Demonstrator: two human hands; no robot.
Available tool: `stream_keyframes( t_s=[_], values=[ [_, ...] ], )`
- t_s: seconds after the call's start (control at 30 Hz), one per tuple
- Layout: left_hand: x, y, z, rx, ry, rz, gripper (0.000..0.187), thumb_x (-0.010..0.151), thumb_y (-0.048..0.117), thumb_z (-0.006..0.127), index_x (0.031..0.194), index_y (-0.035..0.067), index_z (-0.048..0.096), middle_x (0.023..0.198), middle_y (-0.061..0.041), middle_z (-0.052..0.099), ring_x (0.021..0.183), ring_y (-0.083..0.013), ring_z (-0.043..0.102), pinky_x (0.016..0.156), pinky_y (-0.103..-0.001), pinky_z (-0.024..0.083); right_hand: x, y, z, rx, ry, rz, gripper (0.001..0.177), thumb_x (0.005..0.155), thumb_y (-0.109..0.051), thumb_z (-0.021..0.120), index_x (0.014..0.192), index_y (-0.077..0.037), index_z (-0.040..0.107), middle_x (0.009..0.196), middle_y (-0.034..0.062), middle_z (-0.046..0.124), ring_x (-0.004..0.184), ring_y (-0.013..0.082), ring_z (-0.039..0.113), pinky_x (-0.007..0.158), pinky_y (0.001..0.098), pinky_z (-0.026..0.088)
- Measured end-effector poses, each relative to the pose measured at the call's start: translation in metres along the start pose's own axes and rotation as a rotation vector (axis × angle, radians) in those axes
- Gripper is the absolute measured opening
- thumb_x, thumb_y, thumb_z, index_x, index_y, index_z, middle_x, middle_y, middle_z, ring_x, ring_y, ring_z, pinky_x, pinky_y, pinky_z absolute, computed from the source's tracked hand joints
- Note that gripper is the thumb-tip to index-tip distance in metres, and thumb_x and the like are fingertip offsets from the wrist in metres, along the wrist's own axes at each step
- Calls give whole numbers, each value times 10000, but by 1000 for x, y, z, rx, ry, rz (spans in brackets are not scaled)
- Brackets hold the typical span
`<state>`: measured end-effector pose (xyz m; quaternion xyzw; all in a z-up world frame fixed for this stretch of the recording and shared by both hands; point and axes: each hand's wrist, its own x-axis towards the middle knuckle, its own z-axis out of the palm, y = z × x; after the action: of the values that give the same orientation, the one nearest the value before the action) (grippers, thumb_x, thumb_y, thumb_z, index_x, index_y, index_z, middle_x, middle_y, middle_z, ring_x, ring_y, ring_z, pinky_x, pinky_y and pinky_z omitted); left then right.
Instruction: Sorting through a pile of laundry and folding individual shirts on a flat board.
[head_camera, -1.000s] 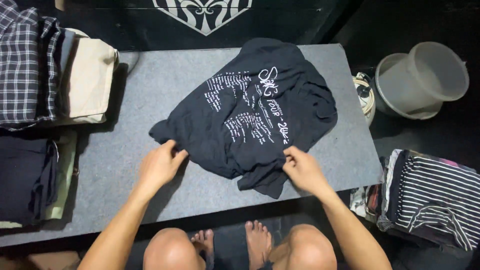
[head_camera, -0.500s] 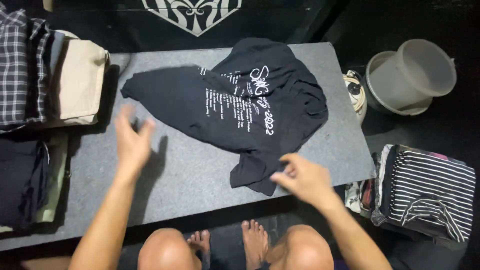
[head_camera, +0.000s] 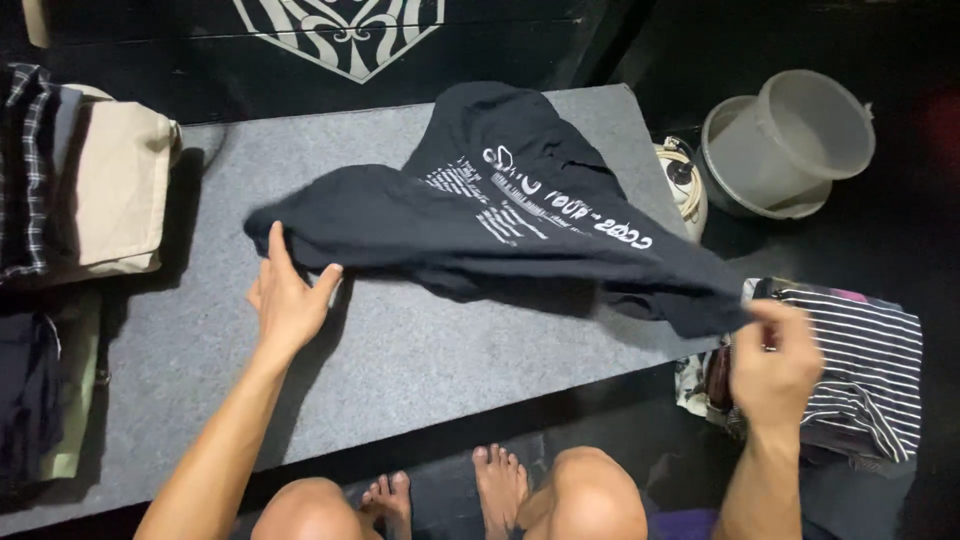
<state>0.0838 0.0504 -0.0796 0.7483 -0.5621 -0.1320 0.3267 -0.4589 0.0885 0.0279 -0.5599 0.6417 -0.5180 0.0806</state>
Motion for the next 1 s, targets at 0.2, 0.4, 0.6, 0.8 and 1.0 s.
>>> stream_keyframes(
  t_s=[0.2,0.4,0.6,0.8,1.0],
  values=[
    [10,15,14,-67,-31,-98,650,888,331,762,1458,129,522,1125,-161,676,1089,-300,635,1051,-501,421,-19,29,2,-411,-976,251,321,861,-322,726,1135,-155,750,867,72,787,796,188,777,760,338,587],
    [5,-5,-14,-528,228,-9,299,921,99,724,1178,46,582,1098,-67,579,1035,-194,552,945,-308,466,-7,32,59,-355,-376,-56,495,877,-306,775,1264,-21,656,1072,173,701,904,284,684,756,398,522],
    [-3,2,-96,-580,740,232,394,940,-33,656,1290,44,493,1284,-72,485,1214,-216,502,1171,-346,407,-25,22,61,-170,-739,19,247,856,-147,709,1089,-87,767,776,87,671,676,200,633,650,332,518],
    [-23,-93,-73,-180,412,118,491,951,-124,611,1413,-8,491,1341,-141,516,1273,-253,505,1211,-356,398,-39,-21,49,-151,-1371,221,265,840,-186,759,1098,-138,794,679,100,651,625,185,578,603,318,515],
    [-48,-105,-61,-620,425,-146,625,1048,24,685,1584,95,372,1432,-74,487,1157,-143,502,983,-340,445,-3,-48,91,-295,-736,-95,282,871,-323,750,1072,-125,752,860,60,727,702,205,697,651,340,544]
  ],
)
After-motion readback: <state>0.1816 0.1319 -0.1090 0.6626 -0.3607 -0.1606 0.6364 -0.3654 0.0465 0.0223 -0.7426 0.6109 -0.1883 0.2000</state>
